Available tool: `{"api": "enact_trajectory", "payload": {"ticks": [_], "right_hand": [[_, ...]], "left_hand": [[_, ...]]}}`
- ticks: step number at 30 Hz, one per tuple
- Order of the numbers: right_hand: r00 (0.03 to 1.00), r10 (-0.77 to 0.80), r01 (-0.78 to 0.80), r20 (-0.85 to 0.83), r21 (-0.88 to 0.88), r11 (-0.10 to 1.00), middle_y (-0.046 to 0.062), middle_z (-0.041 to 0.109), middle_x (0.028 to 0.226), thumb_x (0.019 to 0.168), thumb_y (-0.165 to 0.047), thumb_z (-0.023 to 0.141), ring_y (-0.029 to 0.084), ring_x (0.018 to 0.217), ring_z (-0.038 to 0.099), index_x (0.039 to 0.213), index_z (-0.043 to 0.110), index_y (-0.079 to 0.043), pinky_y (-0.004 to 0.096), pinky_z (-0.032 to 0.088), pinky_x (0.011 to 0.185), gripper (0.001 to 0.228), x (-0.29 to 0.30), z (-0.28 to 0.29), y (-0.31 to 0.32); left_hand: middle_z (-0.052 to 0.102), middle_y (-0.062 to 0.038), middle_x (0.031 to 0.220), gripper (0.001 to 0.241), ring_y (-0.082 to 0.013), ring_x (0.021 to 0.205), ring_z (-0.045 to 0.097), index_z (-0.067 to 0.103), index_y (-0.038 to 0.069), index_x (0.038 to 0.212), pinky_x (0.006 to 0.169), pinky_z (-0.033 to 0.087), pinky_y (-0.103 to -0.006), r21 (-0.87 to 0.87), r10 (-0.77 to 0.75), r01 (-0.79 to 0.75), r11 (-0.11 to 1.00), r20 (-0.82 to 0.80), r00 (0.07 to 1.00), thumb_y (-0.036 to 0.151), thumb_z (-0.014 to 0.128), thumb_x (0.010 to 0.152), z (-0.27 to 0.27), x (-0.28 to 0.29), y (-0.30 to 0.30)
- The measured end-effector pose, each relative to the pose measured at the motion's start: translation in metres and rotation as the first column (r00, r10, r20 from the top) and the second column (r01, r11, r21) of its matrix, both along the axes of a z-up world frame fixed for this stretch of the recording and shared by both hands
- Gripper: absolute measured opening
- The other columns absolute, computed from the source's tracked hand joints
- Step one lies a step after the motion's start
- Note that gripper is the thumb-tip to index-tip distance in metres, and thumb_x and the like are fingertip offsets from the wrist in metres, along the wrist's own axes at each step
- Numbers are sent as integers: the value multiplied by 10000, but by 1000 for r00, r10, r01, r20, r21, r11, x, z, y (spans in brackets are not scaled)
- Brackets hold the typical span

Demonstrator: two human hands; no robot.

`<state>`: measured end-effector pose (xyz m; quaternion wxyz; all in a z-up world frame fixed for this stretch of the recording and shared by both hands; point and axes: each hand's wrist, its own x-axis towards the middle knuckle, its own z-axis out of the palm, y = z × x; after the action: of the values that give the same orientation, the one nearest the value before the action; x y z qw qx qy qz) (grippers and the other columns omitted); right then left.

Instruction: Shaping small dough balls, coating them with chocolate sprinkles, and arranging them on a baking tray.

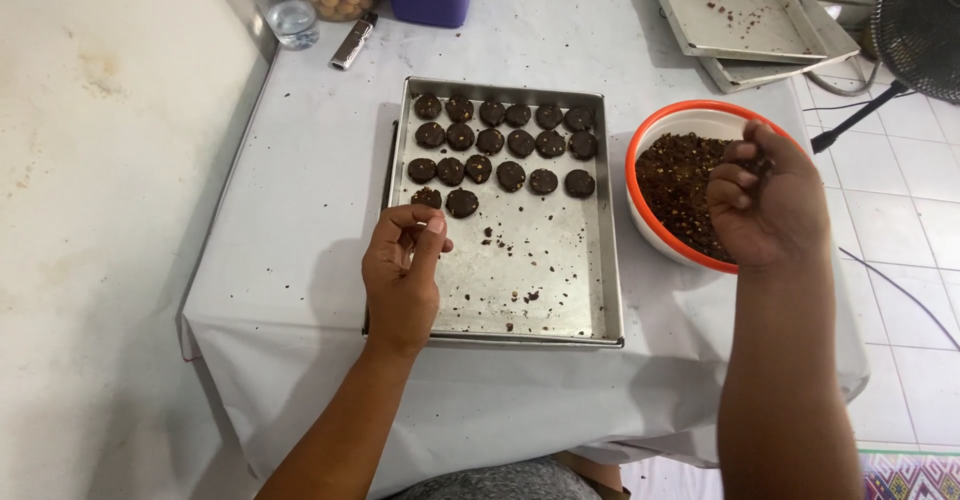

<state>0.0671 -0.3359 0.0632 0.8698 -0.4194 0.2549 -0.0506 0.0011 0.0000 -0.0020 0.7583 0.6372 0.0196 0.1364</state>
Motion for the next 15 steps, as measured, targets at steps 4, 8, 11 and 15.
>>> {"api": "enact_trajectory", "payload": {"ticks": [4, 8, 11, 15], "right_hand": [[996, 77, -87, -48, -285, 955, -96, 533, 896, 1093, -363, 524, -29, 585, 330, 1110, 594, -238, 89, 221, 432, 144, 5, -3, -6], [989, 107, -147, -107, -531, 834, -37, 496, 859, 1094, -433, 514, 22, 520, 292, 1081, 606, -158, 144, 176, 384, 290, 10, -5, -13], [980, 106, -192, -171, -647, 738, -11, 510, 802, 1101, -452, 525, 62, 485, 306, 958, 591, -126, 188, 190, 387, 361, 12, -11, -14], [946, 110, -309, -305, -742, 595, -34, 556, 914, 969, -133, 525, 89, 684, 435, 1078, 625, -170, 234, 349, 571, 153, 9, -1, 5]], "left_hand": [[668, -12, 1014, 127, -132, 851, 591, 649, 117, 1038, 812, 582, -287, 38, -6, 6, 999, 2, 1000, 231, 622, 989, 2, -1, 0], [671, -7, 1006, 123, -138, 821, 595, 643, 119, 1018, 801, 562, -282, 51, 3, -4, 999, 20, 1000, 235, 629, 980, 4, -1, -1], [673, 3, 984, 129, -135, 821, 593, 648, 118, 1017, 807, 561, -281, 56, 4, -5, 998, 6, 1000, 240, 630, 977, 5, -2, 0], [675, 1, 987, 127, -126, 819, 590, 659, 108, 1017, 807, 566, -275, 68, 3, -5, 998, 18, 1000, 226, 634, 978, 4, 0, -2]]}}
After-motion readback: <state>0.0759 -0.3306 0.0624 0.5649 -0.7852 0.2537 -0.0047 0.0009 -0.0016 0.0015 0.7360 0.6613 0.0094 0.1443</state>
